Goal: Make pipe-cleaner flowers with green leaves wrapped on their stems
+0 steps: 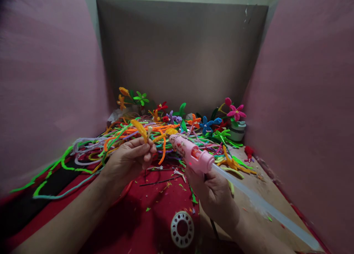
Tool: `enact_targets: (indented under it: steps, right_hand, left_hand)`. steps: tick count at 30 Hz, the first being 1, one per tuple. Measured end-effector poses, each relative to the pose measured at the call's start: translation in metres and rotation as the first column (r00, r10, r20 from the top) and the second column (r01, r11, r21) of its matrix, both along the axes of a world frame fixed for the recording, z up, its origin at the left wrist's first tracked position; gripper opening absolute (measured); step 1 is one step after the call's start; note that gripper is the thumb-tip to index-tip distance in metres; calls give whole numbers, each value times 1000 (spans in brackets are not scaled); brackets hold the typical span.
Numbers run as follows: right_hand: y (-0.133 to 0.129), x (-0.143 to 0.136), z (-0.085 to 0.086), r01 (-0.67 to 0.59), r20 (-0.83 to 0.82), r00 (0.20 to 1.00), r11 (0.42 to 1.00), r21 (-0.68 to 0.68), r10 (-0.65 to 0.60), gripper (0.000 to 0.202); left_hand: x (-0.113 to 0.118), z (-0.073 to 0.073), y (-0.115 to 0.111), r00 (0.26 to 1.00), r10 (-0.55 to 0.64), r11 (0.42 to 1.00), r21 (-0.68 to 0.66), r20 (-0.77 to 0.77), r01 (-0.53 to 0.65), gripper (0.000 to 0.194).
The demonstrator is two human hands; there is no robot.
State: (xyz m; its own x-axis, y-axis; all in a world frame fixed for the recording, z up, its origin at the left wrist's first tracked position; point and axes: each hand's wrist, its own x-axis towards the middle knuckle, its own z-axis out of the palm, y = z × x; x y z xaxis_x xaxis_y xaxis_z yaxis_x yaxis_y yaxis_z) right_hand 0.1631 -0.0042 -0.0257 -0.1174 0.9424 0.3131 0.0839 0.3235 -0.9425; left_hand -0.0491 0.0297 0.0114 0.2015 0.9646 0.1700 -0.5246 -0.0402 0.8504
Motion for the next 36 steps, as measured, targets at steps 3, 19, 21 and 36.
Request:
enact_targets:
  steps: [3,19,21,36]
  right_hand:
    - [1,0,0,29,24,999,999,13,-30,26]
    - [3,2,-7,44,54,997,999,26,-45,26]
    - [4,3,-10,72,69,995,996,44,-75,25]
    - [-6,45,1,-2,482,696,670,742,-532,38]
  left_hand:
    - [0,0,0,1000,1,1000,4,-2,-1,10]
    - [0,0,0,1000,-2,1000,7,3,2,10]
    - [0,0,0,1000,-2,1000,7,11,2,9]
    - [-5,8,-3,996,44,998,33,81,-46,6]
